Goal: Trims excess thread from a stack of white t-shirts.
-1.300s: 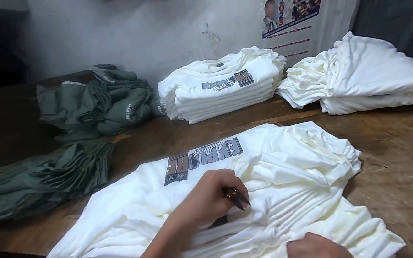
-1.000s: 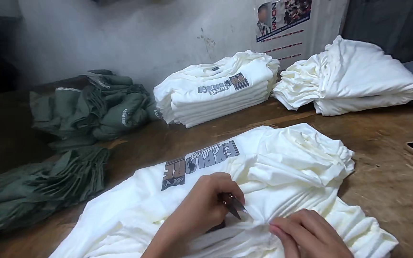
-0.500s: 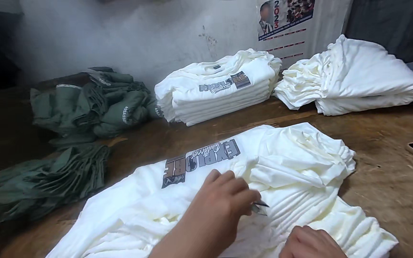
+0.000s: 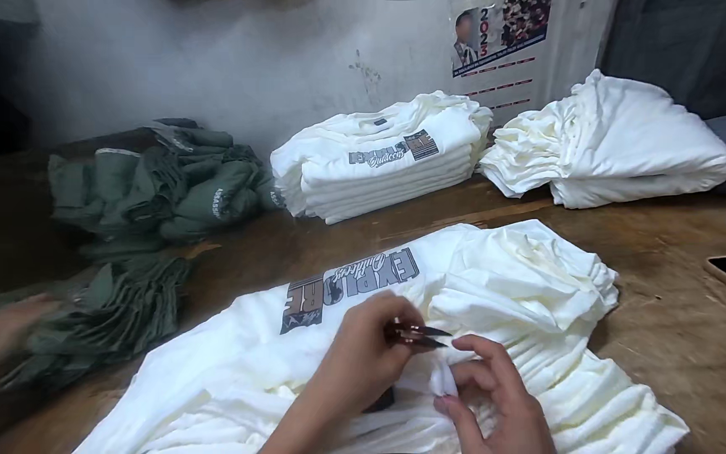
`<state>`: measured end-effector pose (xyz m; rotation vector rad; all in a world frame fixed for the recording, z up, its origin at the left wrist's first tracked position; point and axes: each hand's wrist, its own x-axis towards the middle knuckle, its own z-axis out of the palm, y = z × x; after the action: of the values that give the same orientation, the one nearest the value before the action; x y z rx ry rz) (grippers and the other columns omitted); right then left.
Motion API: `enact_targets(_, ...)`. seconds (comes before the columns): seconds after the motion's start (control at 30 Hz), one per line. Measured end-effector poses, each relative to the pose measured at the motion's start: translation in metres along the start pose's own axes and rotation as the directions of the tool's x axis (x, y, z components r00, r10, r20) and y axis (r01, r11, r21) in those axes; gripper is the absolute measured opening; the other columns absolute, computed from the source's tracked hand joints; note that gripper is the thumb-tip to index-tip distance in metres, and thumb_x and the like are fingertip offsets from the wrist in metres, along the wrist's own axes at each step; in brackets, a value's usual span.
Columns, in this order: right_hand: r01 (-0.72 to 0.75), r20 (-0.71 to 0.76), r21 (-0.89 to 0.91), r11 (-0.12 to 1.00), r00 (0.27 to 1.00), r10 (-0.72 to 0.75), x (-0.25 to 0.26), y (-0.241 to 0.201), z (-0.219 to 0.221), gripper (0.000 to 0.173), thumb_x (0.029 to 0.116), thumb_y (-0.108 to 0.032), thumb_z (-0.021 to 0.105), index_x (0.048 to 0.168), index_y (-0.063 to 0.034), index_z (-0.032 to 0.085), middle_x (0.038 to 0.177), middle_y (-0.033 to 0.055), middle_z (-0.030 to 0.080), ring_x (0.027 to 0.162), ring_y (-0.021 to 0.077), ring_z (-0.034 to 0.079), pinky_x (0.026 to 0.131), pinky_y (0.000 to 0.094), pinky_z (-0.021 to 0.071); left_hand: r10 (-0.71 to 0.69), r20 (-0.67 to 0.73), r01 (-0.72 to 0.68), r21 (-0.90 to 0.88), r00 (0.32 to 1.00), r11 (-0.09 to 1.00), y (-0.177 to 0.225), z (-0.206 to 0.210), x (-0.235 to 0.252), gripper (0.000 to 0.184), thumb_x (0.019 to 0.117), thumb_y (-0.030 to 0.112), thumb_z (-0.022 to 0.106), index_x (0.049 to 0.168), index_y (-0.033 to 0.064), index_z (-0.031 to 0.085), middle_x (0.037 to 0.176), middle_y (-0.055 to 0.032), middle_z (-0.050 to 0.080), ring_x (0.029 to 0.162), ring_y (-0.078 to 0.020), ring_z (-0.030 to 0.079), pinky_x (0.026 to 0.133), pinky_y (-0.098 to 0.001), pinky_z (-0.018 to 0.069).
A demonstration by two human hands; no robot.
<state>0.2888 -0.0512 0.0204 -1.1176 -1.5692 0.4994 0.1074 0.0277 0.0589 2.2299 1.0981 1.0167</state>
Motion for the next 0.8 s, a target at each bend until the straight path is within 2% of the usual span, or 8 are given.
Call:
enact_targets(0.07, -0.031, -0.031, 0.062, 0.998, 0.999, 0.033, -0.003, 0.0, -0.002, 0.056, 0.0799, 0.002, 0.079, 0.129, 0.0044, 0.054, 0.092, 0.0013, 0.076, 0.086, 0.0135, 0.074, 0.079, 0.0337, 0.0627, -0.057, 0.022, 0.055, 0.068, 0.998, 0.996, 0.01, 0.003, -0.014, 0.019, 0.0888, 0.031, 0.075, 0.093, 0.0126, 0.078, 0.079, 0.0042, 0.069, 0.064, -0.001, 0.059, 0.058, -0.0203, 0.0494)
enact_targets(0.13, -0.021, -0.07, 0.029, 0.999, 0.997, 0.023, -0.007, -0.001, 0.0, 0.054, 0.0797, 0.0, 0.079, 0.128, 0.0045, 0.056, 0.09, 0.0007, 0.076, 0.086, 0.015, 0.072, 0.079, 0.0345, 0.0601, 0.001, 0.076, -0.006, 0.064, 0.997, 0.998, 0.021, 0.012, -0.029, 0.015, 0.0839, 0.014, 0.076, 0.098, 0.0088, 0.078, 0.087, -0.0012, 0.074, 0.069, -0.0062, 0.066, 0.062, -0.025, 0.0563)
enact_targets(0.23, 0.077, -0.053, -0.048, 0.996, 0.995, -0.08, -0.008, 0.003, 0.001, 0.051, 0.079, 0.001, 0.077, 0.126, 0.0046, 0.058, 0.09, 0.0009, 0.076, 0.086, 0.0164, 0.071, 0.083, 0.0385, 0.0571, 0.069, -0.131, -0.029, 0.285, 0.989, 0.958, 0.044, 0.03, -0.051, 0.018, 0.0738, 0.0, 0.072, 0.089, 0.0054, 0.079, 0.077, -0.006, 0.072, 0.066, -0.0178, 0.069, 0.059, -0.036, 0.058)
enact_targets(0.33, 0.233, -0.025, -0.157, 0.96, 0.97, -0.24, -0.006, 0.008, 0.0, 0.032, 0.0843, -0.008, 0.076, 0.115, 0.0005, 0.073, 0.088, 0.008, 0.074, 0.083, 0.0221, 0.069, 0.083, 0.0439, 0.0532, 0.095, -0.179, -0.024, 0.363, 0.979, 0.932, 0.058, 0.033, -0.067, 0.005, 0.0854, 0.007, 0.072, 0.085, 0.0044, 0.076, 0.071, -0.008, 0.067, 0.061, -0.0189, 0.065, 0.056, -0.0332, 0.0537)
enact_targets(0.4, 0.265, -0.081, -0.294, 0.918, 0.95, -0.3, -0.009, 0.009, 0.001, 0.013, 0.0876, -0.015, 0.074, 0.097, -0.015, 0.082, 0.082, 0.0047, 0.07, 0.083, 0.0196, 0.065, 0.086, 0.0403, 0.0479, 0.114, -0.114, -0.079, 0.277, 0.987, 0.958, 0.06, 0.028, -0.069, 0.011, 0.0924, 0.011, 0.071, 0.086, 0.0024, 0.075, 0.072, -0.0098, 0.065, 0.061, -0.0174, 0.062, 0.056, -0.0291, 0.0513)
enact_targets(0.5, 0.215, -0.27, -0.465, 0.859, 0.889, -0.369, -0.022, 0.009, -0.005, 0.003, 0.0902, -0.03, 0.077, 0.089, -0.0299, 0.08, 0.081, -0.001, 0.06, 0.088, 0.0143, 0.056, 0.091, 0.0384, 0.0356, 0.076, -0.078, -0.065, 0.14, 0.994, 0.988, 0.05, 0.012, -0.063, 0.013, 0.0856, 0.009, 0.077, 0.096, 0.0017, 0.075, 0.082, -0.0099, 0.069, 0.067, -0.0136, 0.063, 0.059, -0.0259, 0.0534)
enact_targets(0.6, 0.192, -0.372, -0.417, 0.888, 0.856, -0.36, -0.027, 0.012, -0.015, 0.011, 0.0904, -0.039, 0.078, 0.088, -0.0282, 0.077, 0.082, -0.0025, 0.053, 0.09, 0.0087, 0.052, 0.091, 0.0298, 0.0353, 0.146, -0.153, -0.116, 0.188, 0.977, 0.975, 0.021, 0.005, -0.054, 0.035, 0.0839, 0.033, 0.083, 0.111, 0.013, 0.076, 0.099, -0.002, 0.071, 0.086, -0.0096, 0.064, 0.074, -0.0268, 0.0527)
enact_targets(0.8, 0.231, -0.304, -0.312, 0.922, 0.895, -0.327, -0.03, 0.011, -0.018, 0.013, 0.091, -0.039, 0.077, 0.087, -0.027, 0.076, 0.082, -0.003, 0.053, 0.09, 0.0071, 0.052, 0.091, 0.0286, 0.0358, 0.313, -0.15, -0.279, 0.208, 0.938, 0.938, 0.01, 0.03, -0.038, 0.017, 0.0879, 0.036, 0.076, 0.096, 0.0206, 0.079, 0.092, 0.0076, 0.075, 0.086, -0.0073, 0.066, 0.077, -0.0277, 0.0508)
